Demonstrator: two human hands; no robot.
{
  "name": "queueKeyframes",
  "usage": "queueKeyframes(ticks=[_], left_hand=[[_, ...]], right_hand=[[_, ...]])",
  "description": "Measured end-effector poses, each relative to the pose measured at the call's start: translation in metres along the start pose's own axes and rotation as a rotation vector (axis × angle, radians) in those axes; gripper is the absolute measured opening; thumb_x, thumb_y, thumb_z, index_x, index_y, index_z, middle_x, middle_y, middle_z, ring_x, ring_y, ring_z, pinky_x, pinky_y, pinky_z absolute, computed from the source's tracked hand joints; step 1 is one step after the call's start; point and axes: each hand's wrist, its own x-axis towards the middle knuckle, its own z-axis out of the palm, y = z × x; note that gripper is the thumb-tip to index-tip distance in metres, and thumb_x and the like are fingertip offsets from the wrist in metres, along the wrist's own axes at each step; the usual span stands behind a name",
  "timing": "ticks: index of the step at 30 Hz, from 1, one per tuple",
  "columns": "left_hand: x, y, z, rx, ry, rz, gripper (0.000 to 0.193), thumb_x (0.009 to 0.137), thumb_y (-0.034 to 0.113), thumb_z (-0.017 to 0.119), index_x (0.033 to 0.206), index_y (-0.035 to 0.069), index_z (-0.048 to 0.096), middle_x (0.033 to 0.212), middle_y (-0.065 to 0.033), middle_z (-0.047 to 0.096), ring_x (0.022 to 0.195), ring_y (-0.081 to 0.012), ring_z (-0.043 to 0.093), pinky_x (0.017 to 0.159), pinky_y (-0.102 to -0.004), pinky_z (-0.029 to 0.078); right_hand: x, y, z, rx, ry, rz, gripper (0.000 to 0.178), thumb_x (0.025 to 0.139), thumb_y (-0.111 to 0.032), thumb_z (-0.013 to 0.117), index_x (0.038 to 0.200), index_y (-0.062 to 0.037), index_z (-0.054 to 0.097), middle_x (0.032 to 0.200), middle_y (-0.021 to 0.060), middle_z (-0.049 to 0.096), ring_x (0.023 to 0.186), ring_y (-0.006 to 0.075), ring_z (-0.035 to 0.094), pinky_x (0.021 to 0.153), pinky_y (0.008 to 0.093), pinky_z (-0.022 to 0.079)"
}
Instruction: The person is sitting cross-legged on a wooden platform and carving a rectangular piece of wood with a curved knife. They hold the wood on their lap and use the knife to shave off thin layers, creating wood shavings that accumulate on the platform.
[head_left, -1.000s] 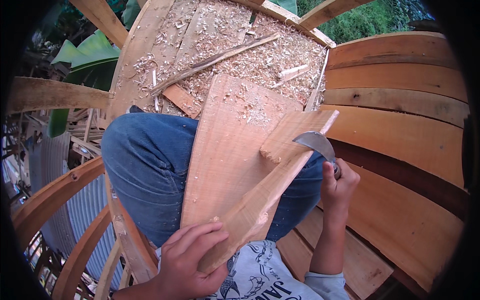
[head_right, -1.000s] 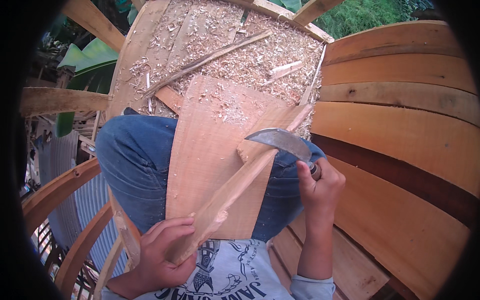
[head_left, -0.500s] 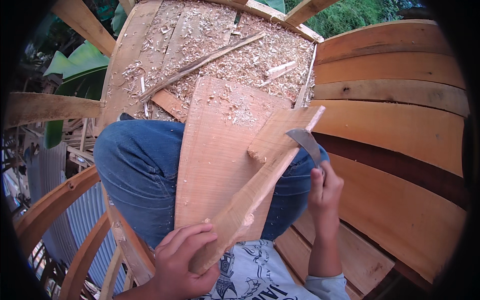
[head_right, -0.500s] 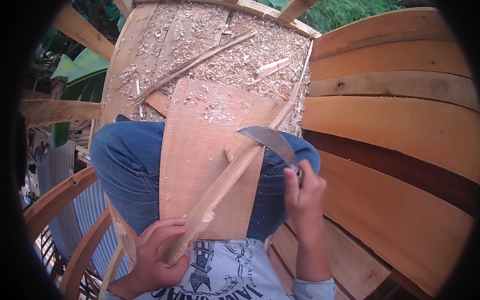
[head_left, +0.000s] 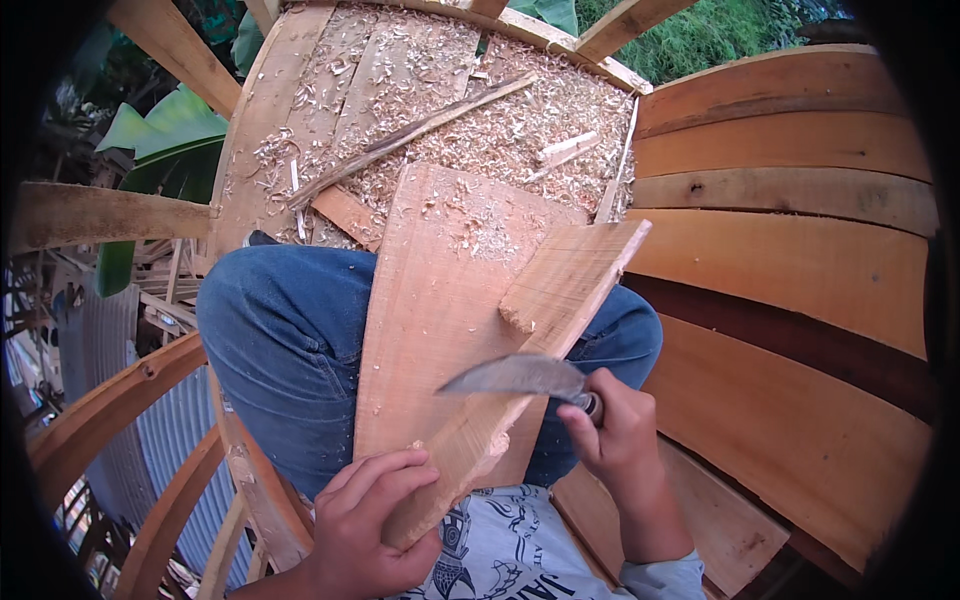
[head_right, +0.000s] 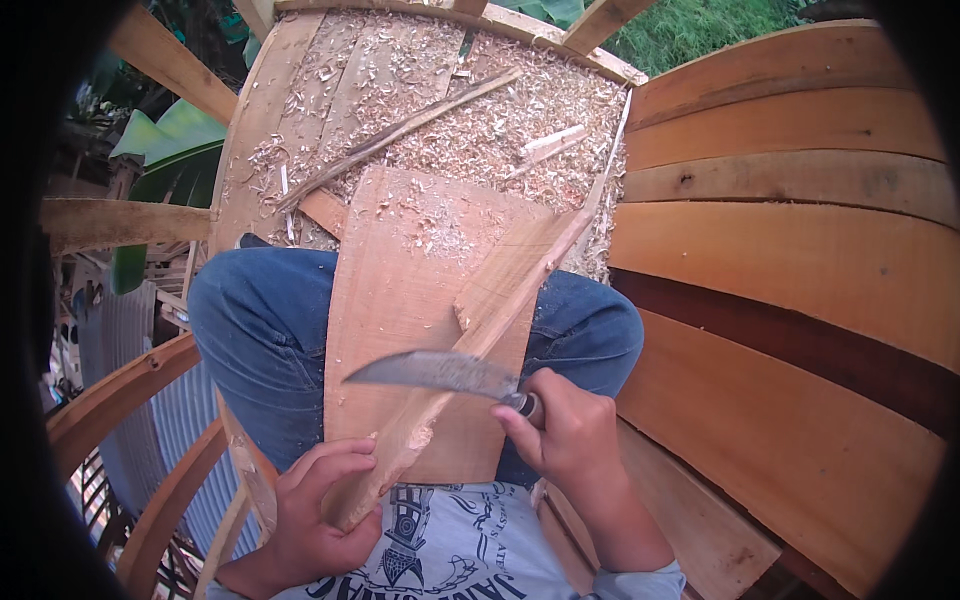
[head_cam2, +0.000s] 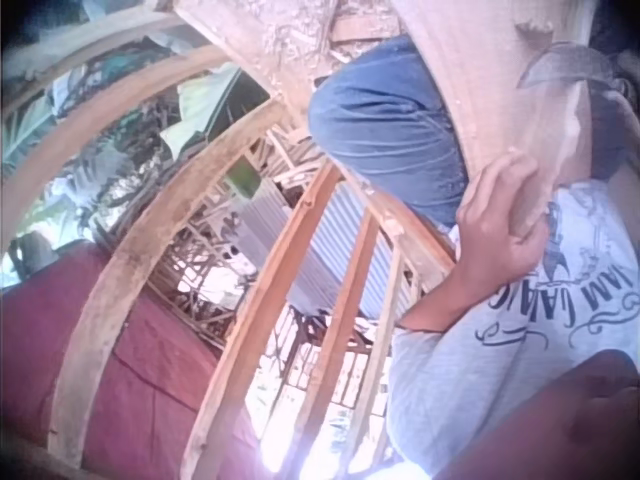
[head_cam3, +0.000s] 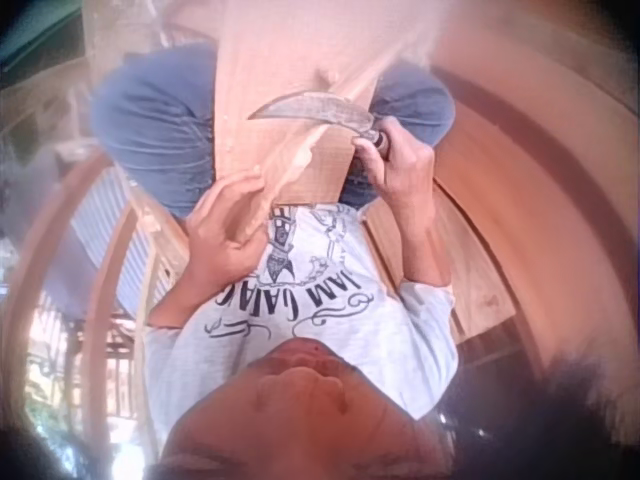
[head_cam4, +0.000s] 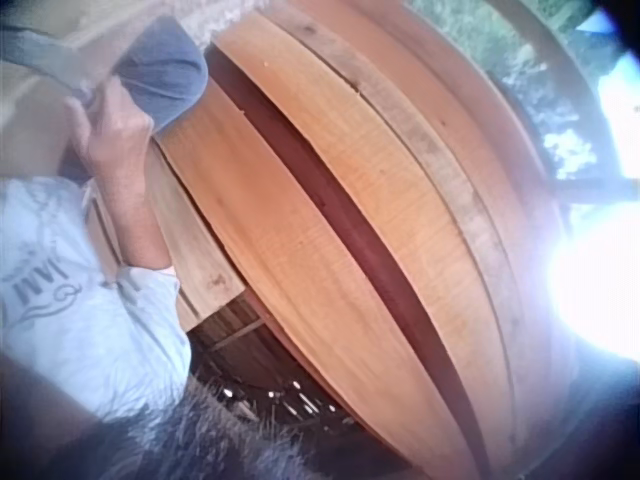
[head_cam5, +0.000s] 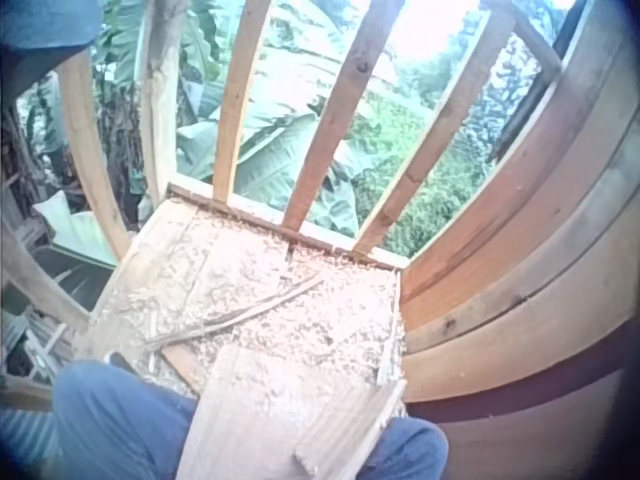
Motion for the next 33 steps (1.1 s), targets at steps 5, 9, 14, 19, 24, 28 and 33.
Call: queueKeyframes(ticks=[5,9,14,19,24,28,33], left_hand=[[0.000,-0.008,-0.003,0.008,-0.010,0.028,0.042,0.064,0.002,0.069,0.104,0.000,0.058,0.108,-0.0216,0.063,0.095,-0.0338,0.066,0.084,-0.0383,0.052],[0.000,-0.007,-0.002,-0.012,-0.015,0.013,0.041,0.064,0.002,0.068,0.104,0.000,0.057,0.108,-0.0215,0.063,0.095,-0.0333,0.066,0.084,-0.0387,0.052],[0.003,0.000,0.001,-0.010,0.013,-0.014,0.042,0.065,0.000,0.067,0.105,-0.001,0.056,0.108,-0.0222,0.062,0.095,-0.0334,0.066,0.084,-0.0379,0.052],[0.003,0.000,0.000,-0.009,-0.004,-0.003,0.042,0.066,-0.001,0.066,0.107,-0.001,0.055,0.110,-0.0227,0.061,0.096,-0.0302,0.066,0.082,-0.0352,0.053],[0.002,0.000,-0.002,-0.066,-0.005,-0.083,0.041,0.068,-0.001,0.065,0.108,0.000,0.055,0.113,-0.0218,0.060,0.097,-0.0287,0.065,0.081,-0.0344,0.053],[0.004,-0.001,-0.002,-0.064,-0.006,-0.052,0.041,0.068,-0.001,0.065,0.107,0.000,0.055,0.113,-0.0216,0.060,0.098,-0.0292,0.065,0.082,-0.0345,0.052],[0.003,0.000,-0.006,-0.026,-0.016,-0.077,0.040,0.068,-0.001,0.065,0.108,-0.001,0.056,0.113,-0.0217,0.061,0.101,-0.0293,0.064,0.085,-0.0351,0.051]], right_hand=[[0.016,0.025,-0.006,0.017,0.064,0.296,0.032,0.088,-0.028,0.067,0.079,-0.0002,0.055,0.051,0.0120,0.045,0.042,0.0292,0.049,0.044,0.0361,0.039],[0.001,-0.007,0.002,0.056,-0.053,-0.117,0.036,0.091,-0.030,0.065,0.077,0.0000,0.053,0.051,0.0127,0.046,0.044,0.0265,0.051,0.045,0.0342,0.039],[0.020,0.033,0.000,0.052,0.086,0.256,0.035,0.092,-0.030,0.063,0.077,0.0000,0.053,0.052,0.0123,0.045,0.045,0.0263,0.049,0.045,0.0335,0.040],[0.009,0.015,0.013,0.017,0.070,-0.089,0.036,0.092,-0.032,0.064,0.078,-0.0007,0.053,0.051,0.0120,0.042,0.044,0.0213,0.046,0.044,0.0341,0.036],[0.027,0.037,0.001,0.037,0.046,0.192,0.038,0.085,-0.035,0.071,0.078,-0.0016,0.055,0.059,0.0131,0.049,0.048,0.0286,0.050,0.048,0.0352,0.042],[0.011,0.022,0.020,0.028,0.029,-0.169,0.039,0.087,-0.037,0.068,0.078,-0.0015,0.056,0.058,0.0127,0.050,0.047,0.0266,0.050,0.048,0.0342,0.042],[0.032,0.055,0.014,0.134,0.198,0.259,0.038,0.093,-0.033,0.061,0.077,-0.0002,0.054,0.049,0.0115,0.044,0.041,0.0202,0.047,0.044,0.0347,0.036]])
